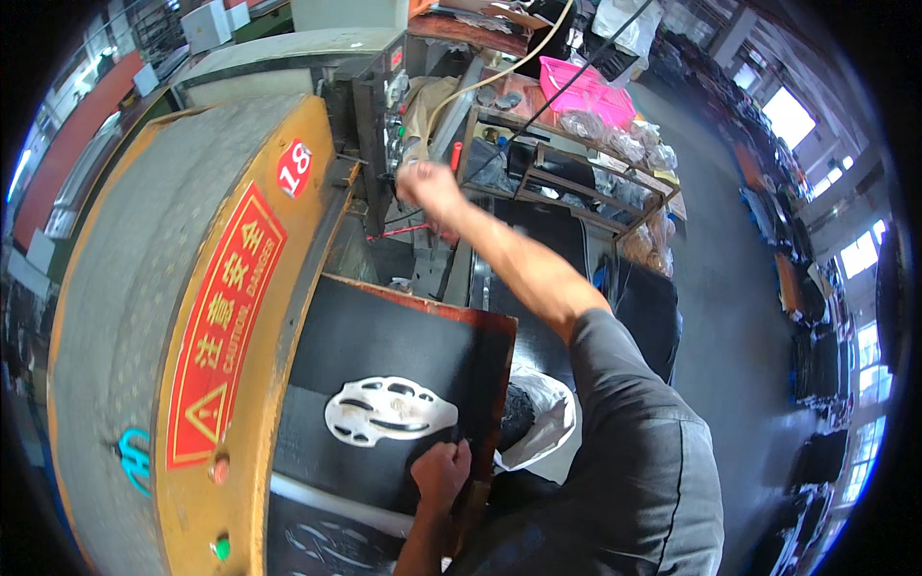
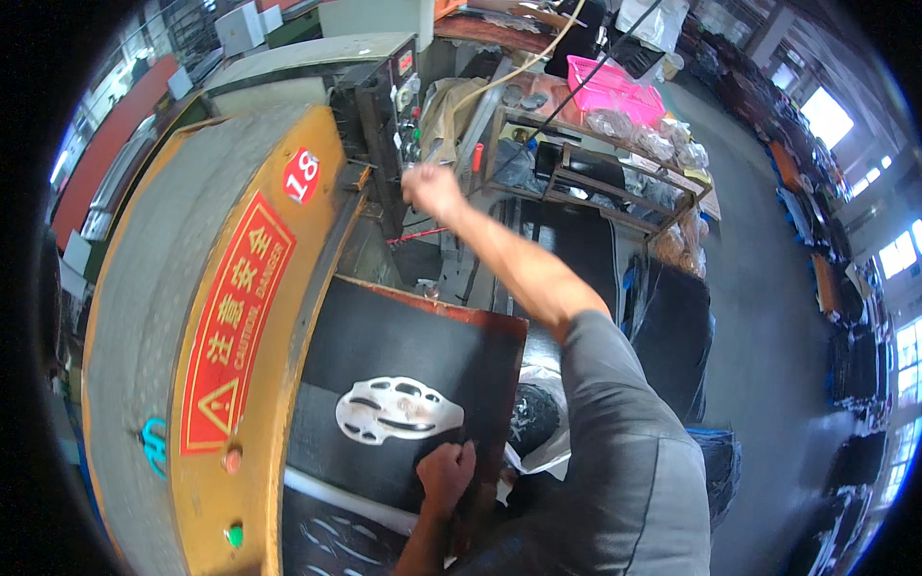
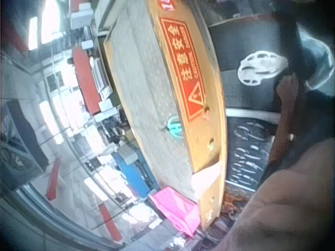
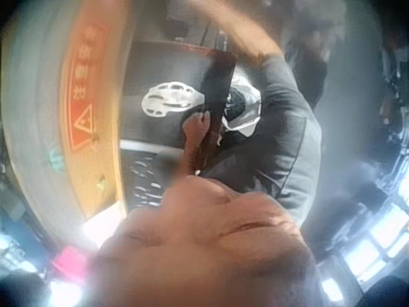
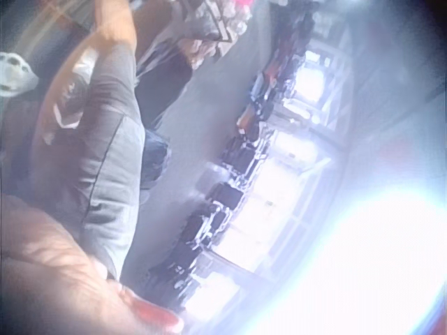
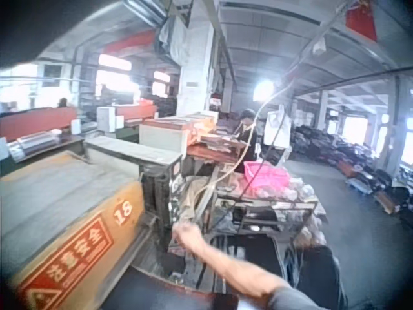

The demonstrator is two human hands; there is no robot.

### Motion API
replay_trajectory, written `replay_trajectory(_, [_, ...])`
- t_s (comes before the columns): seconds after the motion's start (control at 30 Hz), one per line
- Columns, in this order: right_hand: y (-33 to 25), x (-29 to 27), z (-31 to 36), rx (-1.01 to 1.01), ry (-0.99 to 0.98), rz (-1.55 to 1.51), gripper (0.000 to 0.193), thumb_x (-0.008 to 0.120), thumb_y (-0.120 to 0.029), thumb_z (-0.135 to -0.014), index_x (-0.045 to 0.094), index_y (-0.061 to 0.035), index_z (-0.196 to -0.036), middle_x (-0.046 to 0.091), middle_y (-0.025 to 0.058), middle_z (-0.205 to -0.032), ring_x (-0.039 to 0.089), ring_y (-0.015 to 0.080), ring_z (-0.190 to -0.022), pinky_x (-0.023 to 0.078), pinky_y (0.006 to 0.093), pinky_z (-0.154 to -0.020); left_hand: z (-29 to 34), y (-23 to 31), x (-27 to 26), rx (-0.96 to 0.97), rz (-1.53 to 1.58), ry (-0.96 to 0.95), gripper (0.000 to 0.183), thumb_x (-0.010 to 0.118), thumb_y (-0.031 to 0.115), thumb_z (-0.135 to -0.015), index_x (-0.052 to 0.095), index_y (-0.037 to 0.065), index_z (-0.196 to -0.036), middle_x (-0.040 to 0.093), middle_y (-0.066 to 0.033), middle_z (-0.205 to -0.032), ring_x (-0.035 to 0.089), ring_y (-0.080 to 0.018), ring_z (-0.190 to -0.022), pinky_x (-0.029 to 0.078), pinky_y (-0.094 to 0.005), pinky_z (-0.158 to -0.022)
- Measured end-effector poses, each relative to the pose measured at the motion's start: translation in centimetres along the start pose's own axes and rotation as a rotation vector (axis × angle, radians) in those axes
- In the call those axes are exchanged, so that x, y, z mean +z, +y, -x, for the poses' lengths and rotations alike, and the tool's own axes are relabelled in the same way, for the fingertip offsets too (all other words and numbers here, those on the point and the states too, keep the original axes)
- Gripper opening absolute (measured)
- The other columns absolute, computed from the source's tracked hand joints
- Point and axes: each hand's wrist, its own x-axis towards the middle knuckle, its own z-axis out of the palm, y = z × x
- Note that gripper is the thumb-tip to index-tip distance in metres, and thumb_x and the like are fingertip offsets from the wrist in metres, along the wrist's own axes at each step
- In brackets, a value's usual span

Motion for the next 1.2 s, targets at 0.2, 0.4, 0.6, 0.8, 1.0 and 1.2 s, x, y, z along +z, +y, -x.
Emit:
replay_trajectory(0.2, [-1.0, -2.0, -15.9, 0.093, 0.268, -0.273, 0.009, 0.068, -0.015, -0.101, 0.072, -0.0072, -0.1, 0.073, 0.0061, -0.085, 0.069, 0.0169, -0.066, 0.058, 0.0315, -0.056, 1.1, -2.5, 2.1, 0.075, 0.01, 0.066, 0.043, 0.075, 0.027, -0.087, 0.051, 0.013, -0.056, 0.053, -0.0097, -0.059, 0.057, -0.0343, -0.052, 0.039, -0.0487, -0.045])
replay_trajectory(0.4, [-2.8, -1.2, -19.9, 0.149, 0.36, -0.234, 0.016, 0.074, -0.02, -0.099, 0.071, -0.0076, -0.108, 0.072, 0.0068, -0.083, 0.072, 0.0183, -0.065, 0.062, 0.036, -0.055, 0.9, -2.3, 2.1, 0.106, -0.014, 0.037, 0.04, 0.076, 0.024, -0.086, 0.051, 0.014, -0.057, 0.052, -0.0064, -0.06, 0.057, -0.0301, -0.053, 0.039, -0.0451, -0.044])
replay_trajectory(0.6, [-3.1, -0.9, -20.6, 0.162, 0.362, -0.194, 0.017, 0.077, -0.018, -0.095, 0.07, -0.0049, -0.103, 0.072, 0.0092, -0.081, 0.072, 0.0193, -0.061, 0.061, 0.0352, -0.048, 0.8, -2.1, 2.1, 0.092, 0.007, 0.046, 0.042, 0.078, 0.023, -0.083, 0.048, 0.013, -0.055, 0.047, -0.0092, -0.058, 0.053, -0.0321, -0.049, 0.036, -0.0462, -0.043])
replay_trajectory(0.8, [-3.0, -0.6, -20.8, 0.138, 0.415, -0.273, 0.014, 0.079, -0.016, -0.092, 0.07, -0.0046, -0.092, 0.071, 0.0091, -0.073, 0.07, 0.0194, -0.055, 0.056, 0.0353, -0.043, 1.0, -2.4, 2.4, 0.096, -0.006, 0.037, 0.041, 0.078, 0.022, -0.083, 0.049, 0.014, -0.056, 0.049, -0.0077, -0.058, 0.054, -0.031, -0.049, 0.037, -0.0453, -0.043])
replay_trajectory(1.0, [-3.0, -0.6, -20.6, 0.127, 0.398, -0.278, 0.013, 0.079, -0.014, -0.092, 0.071, -0.0038, -0.092, 0.071, 0.0095, -0.073, 0.069, 0.0194, -0.055, 0.056, 0.0349, -0.044, 1.1, -2.5, 2.4, 0.109, 0.006, 0.045, 0.039, 0.078, 0.023, -0.084, 0.051, 0.014, -0.057, 0.05, -0.0074, -0.059, 0.055, -0.0307, -0.05, 0.038, -0.0452, -0.043])
replay_trajectory(1.2, [-3.3, -0.4, -20.2, 0.14, 0.409, -0.263, 0.014, 0.079, -0.015, -0.093, 0.071, -0.0034, -0.091, 0.071, 0.0085, -0.074, 0.069, 0.019, -0.055, 0.056, 0.0345, -0.044, 1.0, -2.3, 2.2, 0.107, -0.008, 0.035, 0.04, 0.077, 0.023, -0.085, 0.05, 0.014, -0.058, 0.05, -0.0075, -0.06, 0.055, -0.0307, -0.05, 0.038, -0.0452, -0.043])
